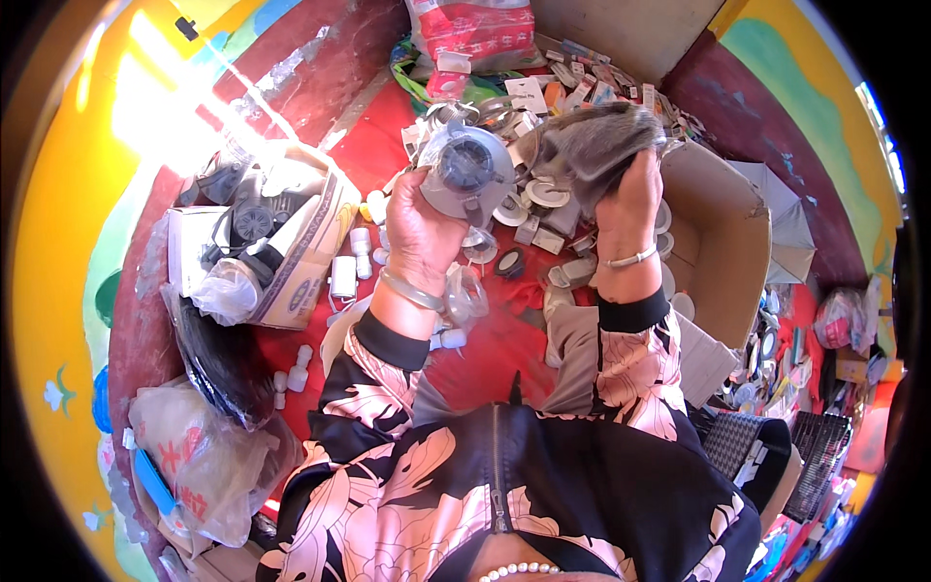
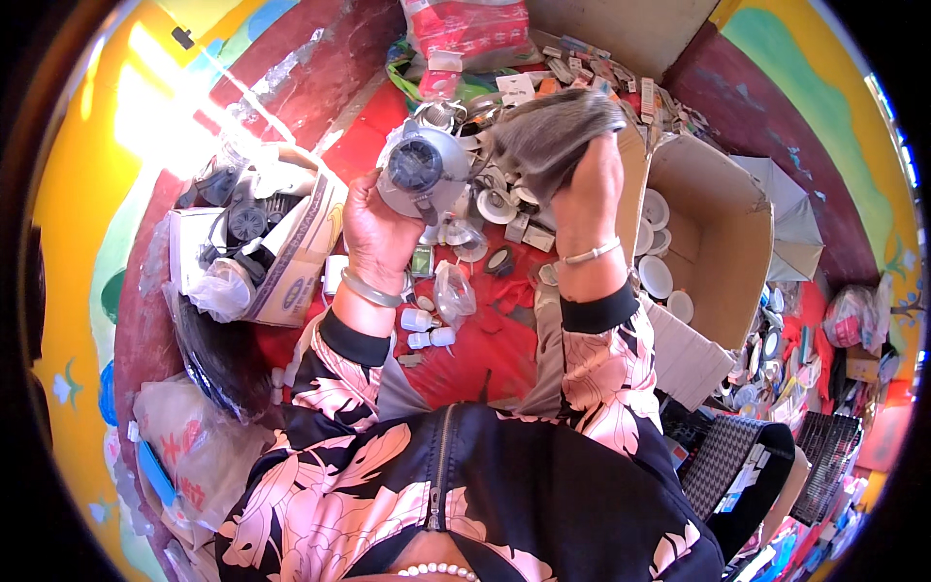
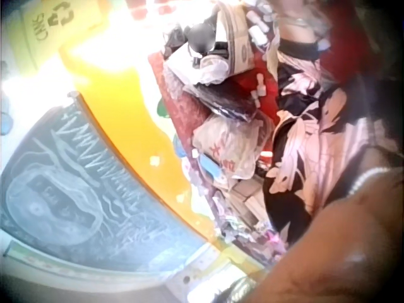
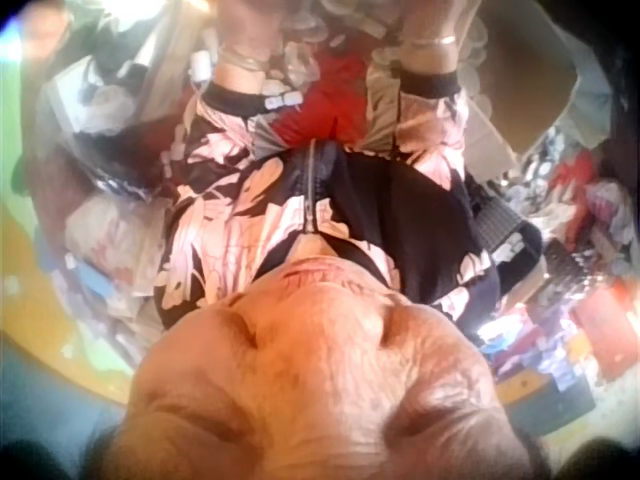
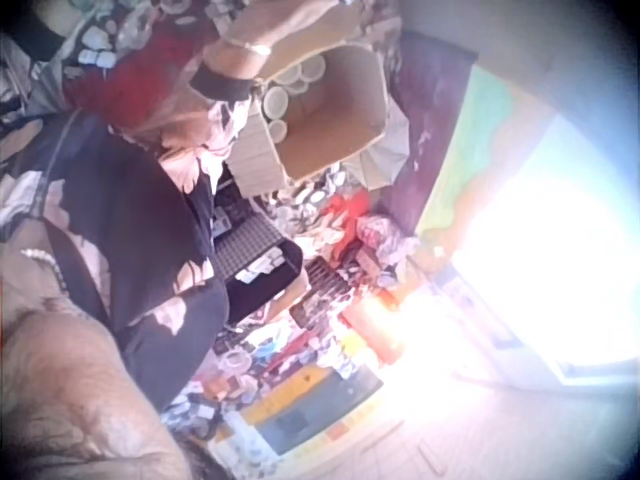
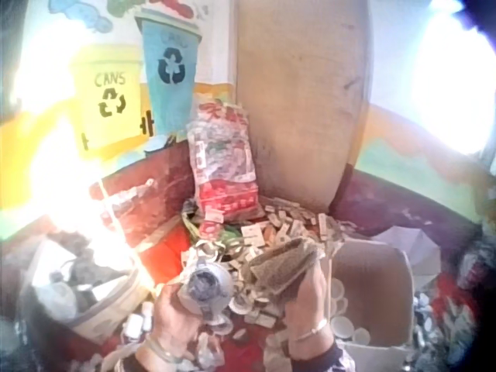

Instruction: The person picks up LED recessed ceiling lights one at a time from the floor, wipes the white front face and the metal rear housing with a cloth by hand, and places them into a cardboard box.

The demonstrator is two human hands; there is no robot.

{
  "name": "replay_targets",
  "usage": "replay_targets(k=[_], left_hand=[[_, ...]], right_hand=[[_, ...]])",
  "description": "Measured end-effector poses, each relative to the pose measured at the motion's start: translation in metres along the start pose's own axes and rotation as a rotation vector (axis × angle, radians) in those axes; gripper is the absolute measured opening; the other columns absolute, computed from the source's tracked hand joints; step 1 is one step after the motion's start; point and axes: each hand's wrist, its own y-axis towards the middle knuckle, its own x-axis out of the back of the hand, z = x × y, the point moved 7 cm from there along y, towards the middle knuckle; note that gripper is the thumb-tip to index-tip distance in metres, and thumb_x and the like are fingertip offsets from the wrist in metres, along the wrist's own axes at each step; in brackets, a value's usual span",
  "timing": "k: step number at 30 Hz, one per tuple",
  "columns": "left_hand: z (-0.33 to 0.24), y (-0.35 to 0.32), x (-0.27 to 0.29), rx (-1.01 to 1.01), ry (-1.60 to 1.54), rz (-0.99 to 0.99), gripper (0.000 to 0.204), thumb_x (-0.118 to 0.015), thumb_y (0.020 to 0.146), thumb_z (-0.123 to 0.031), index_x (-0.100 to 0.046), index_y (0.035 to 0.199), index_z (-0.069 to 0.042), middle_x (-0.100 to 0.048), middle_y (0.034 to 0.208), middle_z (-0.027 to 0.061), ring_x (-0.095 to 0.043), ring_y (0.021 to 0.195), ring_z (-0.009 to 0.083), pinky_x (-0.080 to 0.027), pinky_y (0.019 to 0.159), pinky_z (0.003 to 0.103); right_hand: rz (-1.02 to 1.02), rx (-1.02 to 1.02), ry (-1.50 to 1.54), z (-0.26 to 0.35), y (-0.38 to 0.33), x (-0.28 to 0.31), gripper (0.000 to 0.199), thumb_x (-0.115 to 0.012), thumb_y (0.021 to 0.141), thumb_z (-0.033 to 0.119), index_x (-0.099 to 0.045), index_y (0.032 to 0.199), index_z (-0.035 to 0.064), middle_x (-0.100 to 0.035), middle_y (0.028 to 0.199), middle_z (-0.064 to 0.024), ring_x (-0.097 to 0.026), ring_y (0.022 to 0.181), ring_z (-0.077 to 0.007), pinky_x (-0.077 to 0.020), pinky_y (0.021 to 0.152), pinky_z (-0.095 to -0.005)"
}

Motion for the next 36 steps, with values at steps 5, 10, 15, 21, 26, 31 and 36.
replay_targets(k=[5, 10, 15, 21, 26, 31, 36], left_hand=[[0.016, 0.000, -0.007, -0.014, 0.146, 0.025, 0.044, -0.045, 0.094, -0.035, -0.046, 0.125, -0.004, -0.054, 0.121, 0.0112, -0.052, 0.111, 0.0245, -0.041, 0.095, 0.039], [0.019, -0.001, 0.002, -0.116, 0.338, -0.004, 0.043, -0.048, 0.092, -0.031, -0.046, 0.124, -0.003, -0.057, 0.114, 0.0088, -0.056, 0.105, 0.0221, -0.044, 0.091, 0.034], [0.009, -0.007, -0.006, -0.030, 0.145, -0.021, 0.035, -0.051, 0.090, -0.023, -0.050, 0.118, -0.002, -0.058, 0.114, 0.0106, -0.056, 0.103, 0.0232, -0.042, 0.092, 0.039], [-0.025, 0.011, 0.001, -0.137, -0.262, 0.033, 0.036, -0.041, 0.091, -0.025, -0.053, 0.118, -0.004, -0.056, 0.119, 0.0118, -0.054, 0.110, 0.0285, -0.043, 0.094, 0.046], [-0.013, 0.004, -0.009, -0.110, -0.177, 0.075, 0.038, -0.042, 0.092, -0.029, -0.051, 0.121, -0.006, -0.055, 0.121, 0.0112, -0.052, 0.112, 0.0293, -0.040, 0.096, 0.047], [-0.002, -0.004, -0.019, -0.091, -0.111, 0.188, 0.047, -0.047, 0.091, -0.028, -0.042, 0.129, -0.003, -0.048, 0.130, 0.0132, -0.044, 0.121, 0.0291, -0.030, 0.105, 0.047], [0.008, -0.007, -0.022, -0.031, 0.051, 0.234, 0.052, -0.056, 0.087, -0.024, -0.040, 0.131, -0.002, -0.049, 0.127, 0.0141, -0.046, 0.119, 0.0297, -0.034, 0.101, 0.049]], right_hand=[[0.515, 0.457, -0.969, -0.042, -0.041, -0.052, 0.042, -0.053, 0.088, 0.022, -0.047, 0.127, 0.0090, -0.052, 0.123, -0.0120, -0.052, 0.111, -0.0225, -0.0439, 0.091, -0.0325], [0.301, 0.446, -1.090, -0.055, -0.042, -0.040, 0.033, -0.054, 0.083, 0.010, -0.055, 0.116, 0.0070, -0.058, 0.109, -0.0181, -0.057, 0.106, -0.0255, -0.0436, 0.088, -0.0291], [0.001, 0.304, -0.445, -0.032, -0.013, -0.003, 0.024, -0.046, 0.092, 0.013, -0.057, 0.109, 0.0004, -0.062, 0.099, -0.0089, -0.062, 0.086, -0.0197, -0.0497, 0.077, -0.0302], [0.010, -0.098, -0.037, -0.024, 0.006, 0.039, 0.038, -0.046, 0.092, 0.034, -0.058, 0.107, 0.0016, -0.064, 0.097, -0.0128, -0.064, 0.086, -0.0239, -0.0536, 0.072, -0.0343], [0.202, -0.156, -0.196, -0.065, -0.024, -0.004, 0.037, -0.050, 0.091, 0.032, -0.054, 0.117, 0.0058, -0.060, 0.106, -0.0067, -0.060, 0.094, -0.0158, -0.0497, 0.079, -0.0290], [0.174, -0.208, 0.009, -0.087, -0.044, -0.033, 0.045, -0.055, 0.091, 0.020, -0.041, 0.130, 0.0054, -0.055, 0.114, -0.0063, -0.056, 0.100, -0.0178, -0.0468, 0.087, -0.0300], [0.174, -0.050, 0.094, -0.076, -0.030, -0.013, 0.035, -0.056, 0.089, 0.013, -0.049, 0.121, 0.0025, -0.059, 0.106, -0.0075, -0.059, 0.092, -0.0179, -0.0497, 0.083, -0.0320]])
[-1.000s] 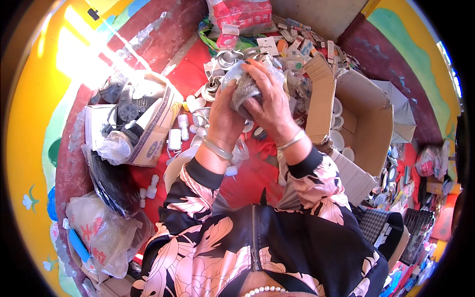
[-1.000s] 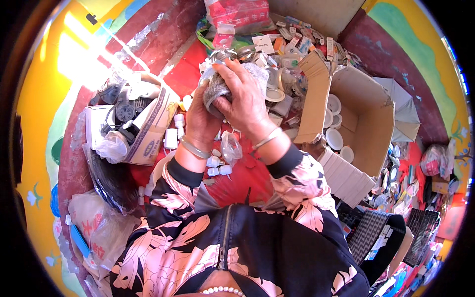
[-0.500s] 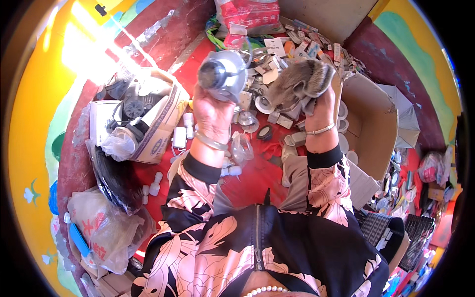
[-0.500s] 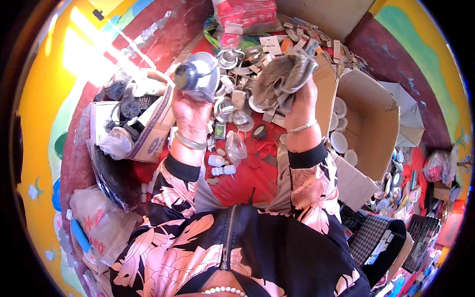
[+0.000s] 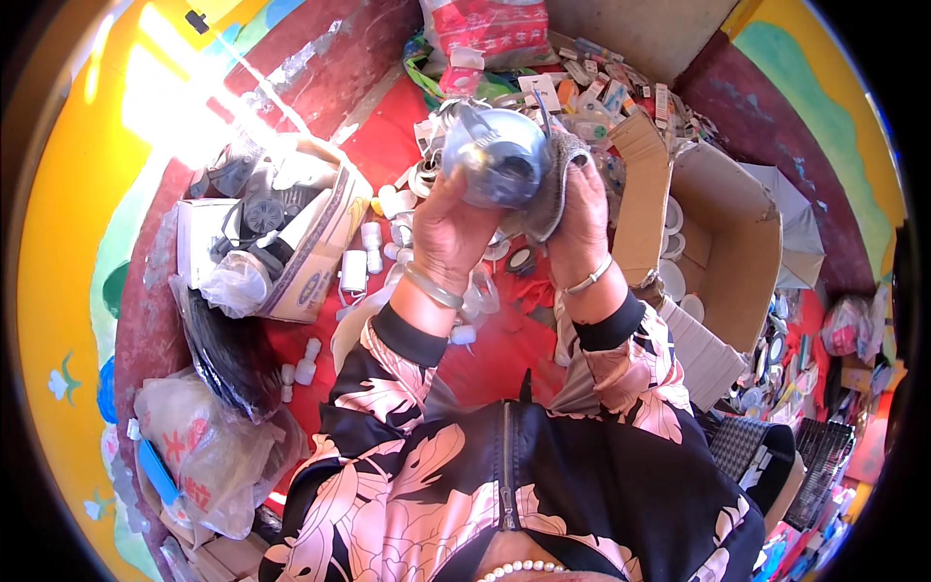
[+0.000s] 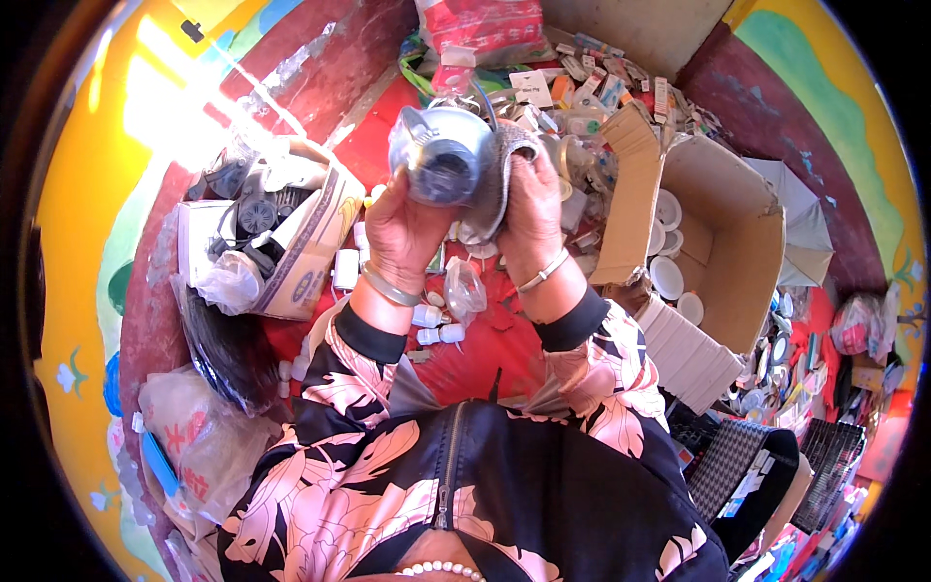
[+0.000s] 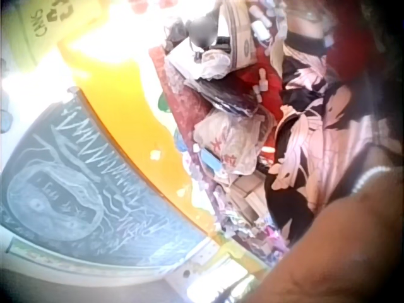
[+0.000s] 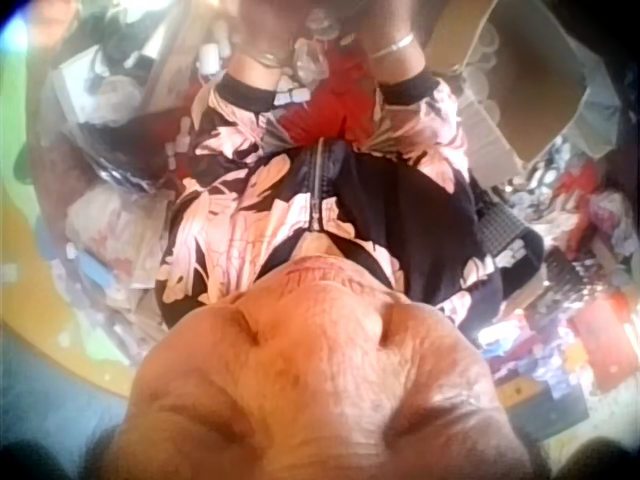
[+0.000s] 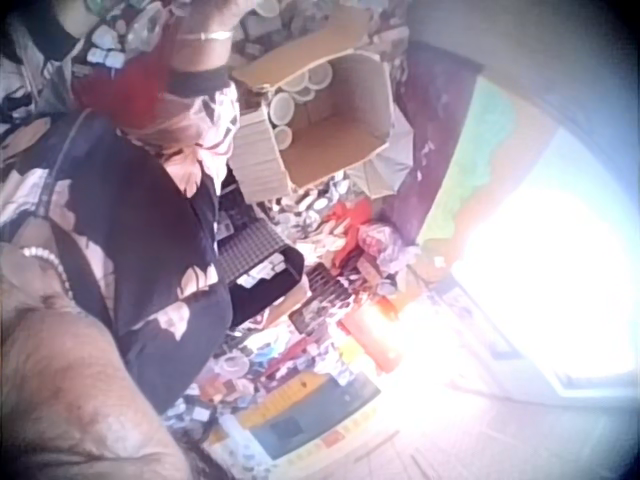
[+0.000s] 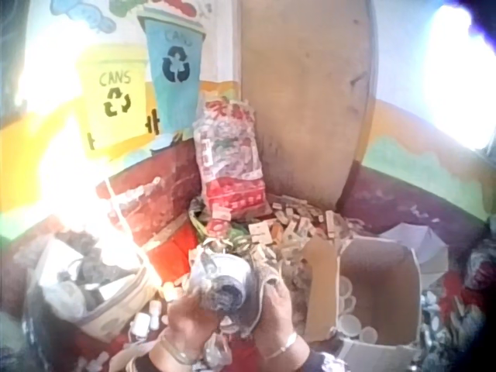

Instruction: The person picks up LED recessed ceiling lights one at a time from the floor, wipes the white front face and the metal rear housing with a cloth by hand, and places them into a cardboard box.

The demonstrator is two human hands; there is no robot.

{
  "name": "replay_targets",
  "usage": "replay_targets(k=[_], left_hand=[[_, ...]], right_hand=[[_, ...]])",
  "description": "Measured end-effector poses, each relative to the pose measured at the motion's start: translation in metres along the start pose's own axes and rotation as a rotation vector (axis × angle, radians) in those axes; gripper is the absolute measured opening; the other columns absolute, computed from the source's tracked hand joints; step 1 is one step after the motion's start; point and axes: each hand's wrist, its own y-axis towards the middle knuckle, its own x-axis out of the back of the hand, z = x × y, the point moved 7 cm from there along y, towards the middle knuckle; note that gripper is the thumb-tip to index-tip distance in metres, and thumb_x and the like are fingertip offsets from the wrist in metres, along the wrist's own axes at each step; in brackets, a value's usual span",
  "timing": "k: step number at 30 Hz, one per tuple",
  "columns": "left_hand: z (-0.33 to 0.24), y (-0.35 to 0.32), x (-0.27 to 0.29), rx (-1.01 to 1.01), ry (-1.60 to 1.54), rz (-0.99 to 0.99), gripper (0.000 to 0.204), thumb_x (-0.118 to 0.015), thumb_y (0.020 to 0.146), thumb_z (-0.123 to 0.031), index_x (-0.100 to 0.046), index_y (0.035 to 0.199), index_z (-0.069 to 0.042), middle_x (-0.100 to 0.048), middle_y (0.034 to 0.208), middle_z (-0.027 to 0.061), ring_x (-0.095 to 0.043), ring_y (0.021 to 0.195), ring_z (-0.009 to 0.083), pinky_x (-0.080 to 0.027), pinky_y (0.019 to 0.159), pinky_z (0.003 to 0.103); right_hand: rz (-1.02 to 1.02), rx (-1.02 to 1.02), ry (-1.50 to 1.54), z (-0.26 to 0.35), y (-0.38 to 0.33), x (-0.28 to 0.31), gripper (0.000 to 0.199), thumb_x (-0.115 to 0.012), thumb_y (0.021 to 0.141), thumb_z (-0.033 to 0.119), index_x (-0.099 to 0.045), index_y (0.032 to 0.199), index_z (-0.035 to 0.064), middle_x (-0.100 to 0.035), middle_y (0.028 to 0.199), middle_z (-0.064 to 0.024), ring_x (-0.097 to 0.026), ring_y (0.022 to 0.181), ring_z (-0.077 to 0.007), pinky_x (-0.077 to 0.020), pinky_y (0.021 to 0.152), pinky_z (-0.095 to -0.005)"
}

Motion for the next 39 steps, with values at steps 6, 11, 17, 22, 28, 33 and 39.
replay_targets(k=[6, 11, 17, 22, 28, 33, 39], left_hand=[[0.006, 0.003, -0.007, 0.200, 0.082, 0.044, 0.057, -0.061, 0.083, -0.021, -0.039, 0.131, -0.001, -0.050, 0.125, 0.0156, -0.048, 0.117, 0.0319, -0.038, 0.097, 0.054], [0.014, -0.001, 0.003, 0.189, 0.174, -0.183, 0.052, -0.068, 0.080, -0.026, -0.050, 0.122, -0.001, -0.058, 0.114, 0.0096, -0.056, 0.105, 0.0204, -0.044, 0.091, 0.037], [0.005, 0.002, 0.012, 0.126, -0.070, -0.188, 0.052, -0.061, 0.085, -0.030, -0.046, 0.126, -0.003, -0.054, 0.122, 0.0155, -0.051, 0.115, 0.0317, -0.041, 0.097, 0.050], [0.004, 0.004, 0.023, 0.092, -0.152, -0.224, 0.049, -0.055, 0.088, -0.032, -0.045, 0.126, -0.003, -0.053, 0.123, 0.0174, -0.050, 0.116, 0.0322, -0.040, 0.099, 0.049], [0.011, 0.001, 0.014, 0.174, -0.154, -0.129, 0.045, -0.051, 0.090, -0.033, -0.047, 0.124, -0.004, -0.057, 0.119, 0.0148, -0.055, 0.111, 0.0290, -0.047, 0.093, 0.045], [0.010, 0.000, 0.019, 0.124, -0.010, -0.232, 0.050, -0.056, 0.084, -0.037, -0.049, 0.123, -0.005, -0.058, 0.115, 0.0134, -0.057, 0.106, 0.0288, -0.050, 0.085, 0.044], [-0.010, -0.002, 0.022, 0.002, -0.025, -0.306, 0.048, -0.057, 0.077, -0.025, -0.052, 0.117, 0.001, -0.059, 0.111, 0.0155, -0.058, 0.102, 0.0296, -0.044, 0.091, 0.044]], right_hand=[[-0.090, 0.114, -0.348, 0.035, 0.016, 0.021, 0.027, -0.050, 0.087, 0.001, -0.053, 0.114, -0.0024, -0.060, 0.105, -0.0103, -0.060, 0.094, -0.0189, -0.0503, 0.083, -0.0316], [-0.020, 0.243, -0.724, 0.042, 0.012, 0.002, 0.022, -0.047, 0.089, -0.001, -0.057, 0.109, -0.0017, -0.062, 0.097, -0.0062, -0.058, 0.086, -0.0127, -0.0484, 0.077, -0.0255], [-0.005, -0.065, -0.099, 0.034, 0.021, 0.041, 0.033, -0.049, 0.092, 0.027, -0.053, 0.110, -0.0002, -0.062, 0.094, -0.0099, -0.062, 0.079, -0.0196, -0.0523, 0.068, -0.0293], [0.169, -0.130, -0.261, 0.029, 0.002, -0.019, 0.043, -0.053, 0.090, 0.020, -0.045, 0.129, 0.0058, -0.054, 0.119, -0.0064, -0.056, 0.097, -0.0153, -0.0472, 0.084, -0.0305], [0.147, -0.033, -0.328, 0.010, -0.002, -0.017, 0.034, -0.055, 0.088, 0.004, -0.051, 0.122, 0.0051, -0.058, 0.101, -0.0010, -0.054, 0.089, -0.0078, -0.0454, 0.079, -0.0211], [-0.038, -0.061, -0.342, 0.008, -0.003, -0.002, 0.026, -0.052, 0.092, 0.019, -0.056, 0.112, 0.0031, -0.060, 0.098, -0.0033, -0.057, 0.087, -0.0107, -0.0468, 0.076, -0.0230], [0.238, -0.160, -0.174, 0.035, 0.003, -0.018, 0.047, -0.058, 0.087, 0.026, -0.046, 0.125, 0.0004, -0.057, 0.114, -0.0108, -0.057, 0.103, -0.0193, -0.0471, 0.088, -0.0314]])
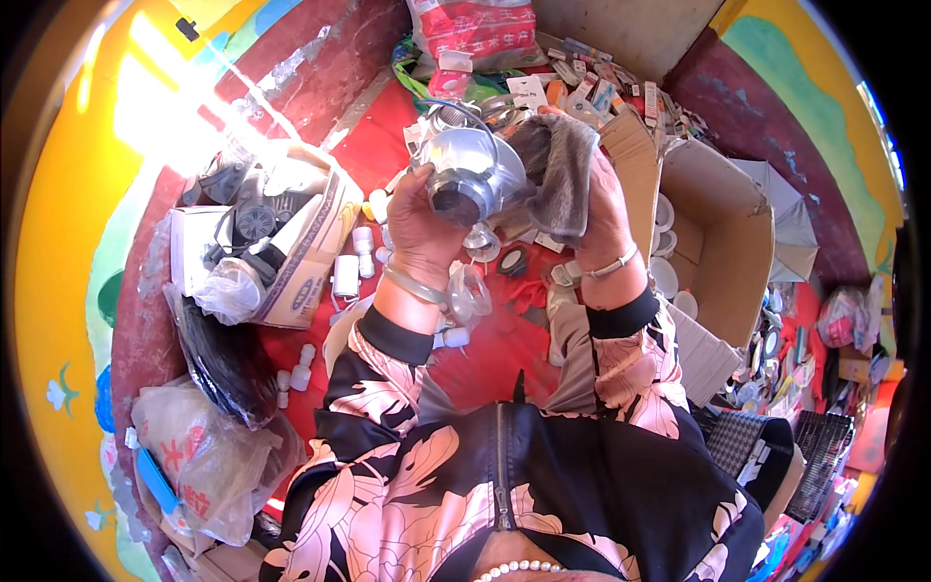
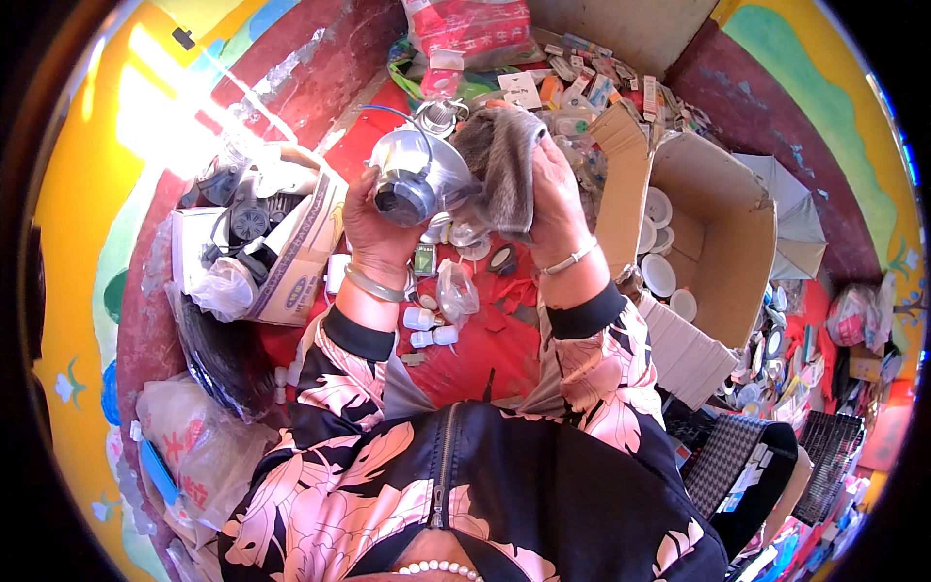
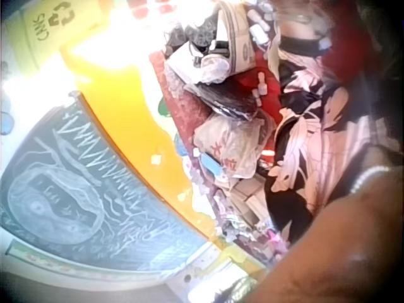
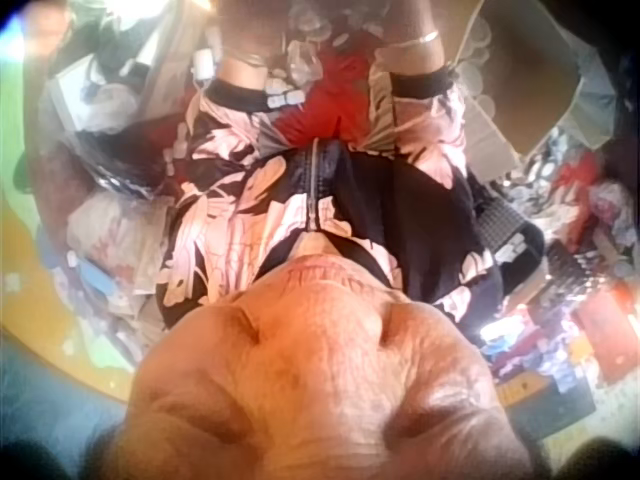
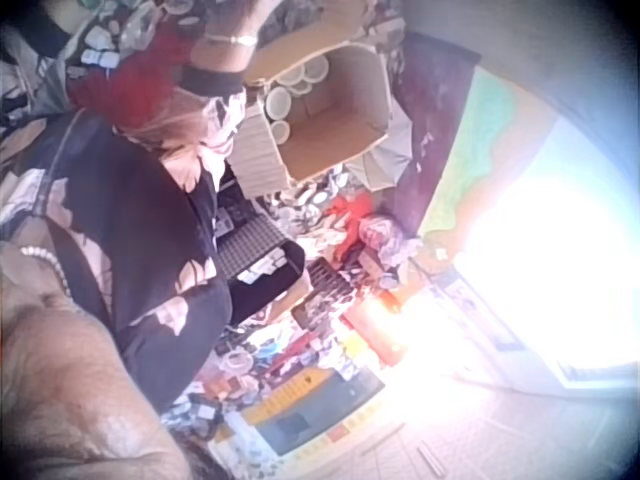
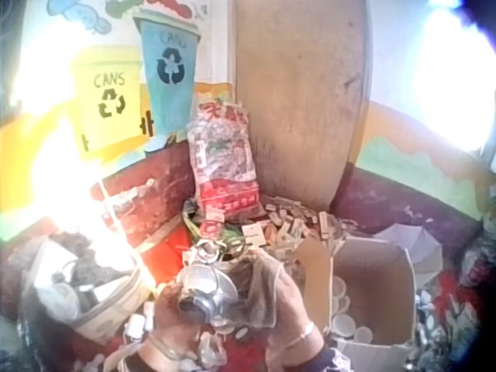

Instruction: The person picks up LED recessed ceiling lights one at a time from the floor, wipes the white front face and the metal rear housing with a cloth by hand, and places them into a cardboard box.

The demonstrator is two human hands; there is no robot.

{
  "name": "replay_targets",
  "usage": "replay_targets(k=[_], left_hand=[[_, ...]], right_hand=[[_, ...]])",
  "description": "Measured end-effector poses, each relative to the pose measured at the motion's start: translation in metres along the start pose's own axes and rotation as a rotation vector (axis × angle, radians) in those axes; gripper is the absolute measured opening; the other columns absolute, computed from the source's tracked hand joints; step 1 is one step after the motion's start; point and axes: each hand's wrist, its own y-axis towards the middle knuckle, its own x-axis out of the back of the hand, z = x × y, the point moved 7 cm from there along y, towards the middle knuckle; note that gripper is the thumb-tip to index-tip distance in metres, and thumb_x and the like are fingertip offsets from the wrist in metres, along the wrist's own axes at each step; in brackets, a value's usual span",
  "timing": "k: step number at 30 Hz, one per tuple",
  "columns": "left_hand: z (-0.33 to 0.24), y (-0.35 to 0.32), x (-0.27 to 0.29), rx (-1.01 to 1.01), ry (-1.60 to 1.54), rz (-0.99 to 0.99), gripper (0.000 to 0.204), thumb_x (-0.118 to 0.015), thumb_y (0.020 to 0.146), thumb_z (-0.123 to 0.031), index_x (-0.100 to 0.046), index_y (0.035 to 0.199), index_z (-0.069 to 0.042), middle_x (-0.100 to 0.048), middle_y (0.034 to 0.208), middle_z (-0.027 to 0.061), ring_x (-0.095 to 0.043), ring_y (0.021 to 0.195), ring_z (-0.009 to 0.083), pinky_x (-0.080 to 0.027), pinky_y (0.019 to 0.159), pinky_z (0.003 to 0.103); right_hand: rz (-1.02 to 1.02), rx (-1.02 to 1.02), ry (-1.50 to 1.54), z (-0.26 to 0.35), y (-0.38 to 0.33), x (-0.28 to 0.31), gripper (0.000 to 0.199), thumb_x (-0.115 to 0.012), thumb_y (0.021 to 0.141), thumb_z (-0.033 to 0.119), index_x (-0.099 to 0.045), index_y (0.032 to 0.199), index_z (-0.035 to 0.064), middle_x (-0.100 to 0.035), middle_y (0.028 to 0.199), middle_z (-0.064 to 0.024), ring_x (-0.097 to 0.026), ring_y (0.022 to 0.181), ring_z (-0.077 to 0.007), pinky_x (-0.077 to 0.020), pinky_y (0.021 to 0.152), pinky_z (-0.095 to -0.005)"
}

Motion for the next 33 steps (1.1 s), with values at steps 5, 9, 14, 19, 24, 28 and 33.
replay_targets(k=[5, 9, 14, 19, 24, 28, 33], left_hand=[[0.000, -0.005, -0.018, 0.049, 0.134, 0.233, 0.049, -0.055, 0.080, -0.023, -0.049, 0.118, 0.007, -0.058, 0.111, 0.0177, -0.059, 0.100, 0.0279, -0.046, 0.090, 0.040], [0.001, -0.009, -0.019, 0.037, 0.219, 0.211, 0.050, -0.055, 0.081, -0.024, -0.048, 0.120, 0.006, -0.059, 0.111, 0.0165, -0.060, 0.099, 0.0261, -0.047, 0.088, 0.039], [-0.004, -0.003, -0.010, 0.024, 0.277, 0.124, 0.035, -0.058, 0.079, -0.014, -0.054, 0.110, 0.003, -0.062, 0.100, 0.0115, -0.061, 0.092, 0.0213, -0.049, 0.083, 0.035], [-0.005, -0.001, -0.006, 0.031, 0.357, 0.150, 0.041, -0.054, 0.083, -0.021, -0.053, 0.114, 0.005, -0.062, 0.103, 0.0144, -0.061, 0.095, 0.0236, -0.047, 0.087, 0.036], [0.000, -0.005, 0.003, -0.027, 0.257, 0.056, 0.040, -0.056, 0.081, -0.019, -0.054, 0.113, 0.005, -0.063, 0.103, 0.0140, -0.061, 0.094, 0.0235, -0.047, 0.087, 0.036], [0.000, -0.006, -0.001, -0.036, 0.252, 0.071, 0.041, -0.057, 0.079, -0.017, -0.054, 0.112, 0.006, -0.063, 0.103, 0.0145, -0.061, 0.094, 0.0244, -0.047, 0.088, 0.037], [0.002, 0.000, 0.005, -0.002, 0.224, 0.073, 0.040, -0.056, 0.079, -0.016, -0.054, 0.111, 0.006, -0.063, 0.103, 0.0156, -0.061, 0.095, 0.0268, -0.048, 0.087, 0.038]], right_hand=[[0.125, -0.159, -0.420, 0.000, -0.007, -0.025, 0.044, -0.053, 0.083, 0.003, -0.047, 0.127, 0.0026, -0.053, 0.118, -0.0064, -0.052, 0.106, -0.0128, -0.0401, 0.091, -0.0231], [0.125, -0.123, -0.498, 0.002, -0.003, -0.020, 0.039, -0.055, 0.084, 0.004, -0.051, 0.123, 0.0012, -0.055, 0.114, -0.0052, -0.052, 0.103, -0.0108, -0.0418, 0.090, -0.0245], [-0.010, -0.072, -0.458, -0.008, -0.002, -0.002, 0.029, -0.058, 0.086, 0.010, -0.057, 0.112, -0.0018, -0.062, 0.097, -0.0025, -0.057, 0.089, -0.0086, -0.0461, 0.081, -0.0240], [-0.044, -0.129, -0.432, -0.016, -0.004, 0.011, 0.029, -0.057, 0.084, 0.008, -0.057, 0.111, -0.0023, -0.062, 0.097, -0.0035, -0.056, 0.089, -0.0088, -0.0466, 0.079, -0.0238], [-0.006, -0.138, -0.675, -0.004, -0.001, -0.004, 0.032, -0.050, 0.079, -0.001, -0.056, 0.111, -0.0018, -0.061, 0.094, -0.0044, -0.056, 0.087, -0.0090, -0.0465, 0.077, -0.0229], [0.020, -0.276, -0.467, -0.010, -0.005, 0.000, 0.038, -0.048, 0.077, -0.007, -0.054, 0.114, -0.0018, -0.060, 0.099, -0.0055, -0.057, 0.088, -0.0104, -0.0470, 0.078, -0.0225], [0.077, -0.332, -0.612, -0.006, -0.003, 0.000, 0.038, -0.050, 0.077, -0.007, -0.054, 0.114, -0.0015, -0.059, 0.101, -0.0052, -0.058, 0.090, -0.0117, -0.0470, 0.080, -0.0232]])
